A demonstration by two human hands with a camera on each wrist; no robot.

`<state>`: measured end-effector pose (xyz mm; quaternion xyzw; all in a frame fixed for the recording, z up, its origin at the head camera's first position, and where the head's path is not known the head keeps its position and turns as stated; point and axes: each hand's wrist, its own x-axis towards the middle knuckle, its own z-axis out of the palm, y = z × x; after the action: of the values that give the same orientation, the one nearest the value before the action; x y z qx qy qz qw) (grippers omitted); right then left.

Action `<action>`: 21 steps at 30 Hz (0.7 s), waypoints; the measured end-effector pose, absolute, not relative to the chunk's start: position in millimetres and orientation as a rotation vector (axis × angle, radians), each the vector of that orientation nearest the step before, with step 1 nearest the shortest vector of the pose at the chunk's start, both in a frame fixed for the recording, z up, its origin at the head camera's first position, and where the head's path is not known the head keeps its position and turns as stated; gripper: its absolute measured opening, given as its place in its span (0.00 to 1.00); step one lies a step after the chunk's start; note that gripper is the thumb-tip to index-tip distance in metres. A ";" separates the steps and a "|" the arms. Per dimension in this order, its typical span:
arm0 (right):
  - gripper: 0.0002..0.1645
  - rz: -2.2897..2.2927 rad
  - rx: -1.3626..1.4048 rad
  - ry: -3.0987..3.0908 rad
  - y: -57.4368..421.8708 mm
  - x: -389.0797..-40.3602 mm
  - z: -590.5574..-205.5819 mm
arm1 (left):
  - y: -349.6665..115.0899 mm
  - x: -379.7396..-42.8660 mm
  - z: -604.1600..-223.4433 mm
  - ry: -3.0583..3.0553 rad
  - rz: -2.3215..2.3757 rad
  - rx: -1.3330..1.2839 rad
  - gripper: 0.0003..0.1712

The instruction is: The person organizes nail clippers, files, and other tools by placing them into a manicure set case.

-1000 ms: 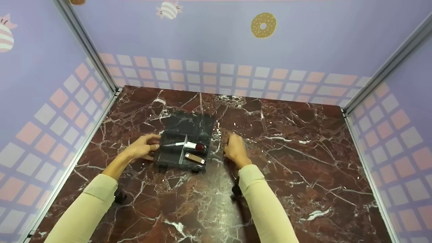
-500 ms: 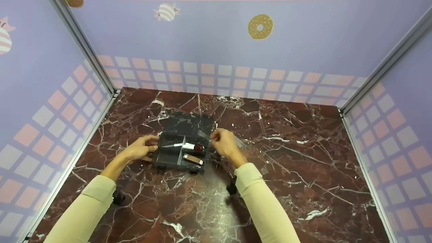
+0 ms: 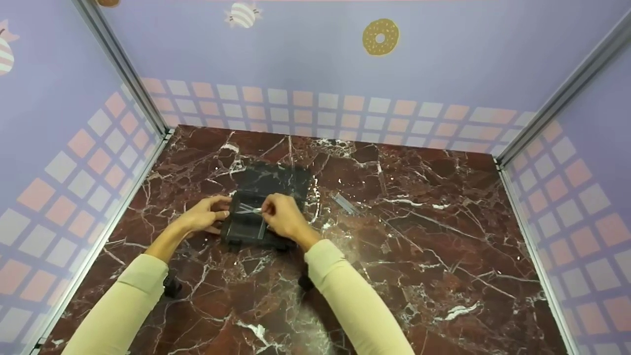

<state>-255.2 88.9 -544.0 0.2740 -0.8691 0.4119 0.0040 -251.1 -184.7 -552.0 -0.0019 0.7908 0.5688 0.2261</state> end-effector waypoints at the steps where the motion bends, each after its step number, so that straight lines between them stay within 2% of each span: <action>1: 0.05 1.296 0.869 -2.719 84.9 -254.4 -545.2 | -184.9 -251.0 -552.0 2.182 1.567 -0.007 0.31; 10: 0.05 1.274 0.868 -2.746 61.1 -248.6 -554.3 | -185.5 -251.0 -553.1 2.182 1.582 -0.019 0.30; 21: 0.04 1.264 0.865 -2.766 55.5 -246.2 -552.6 | -184.8 -251.3 -552.5 2.189 1.563 -0.019 0.30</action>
<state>-246.2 55.5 -552.6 0.2734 -0.8748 0.3998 -0.0103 -251.3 -184.8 -552.5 -0.0070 0.7931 0.5663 0.2240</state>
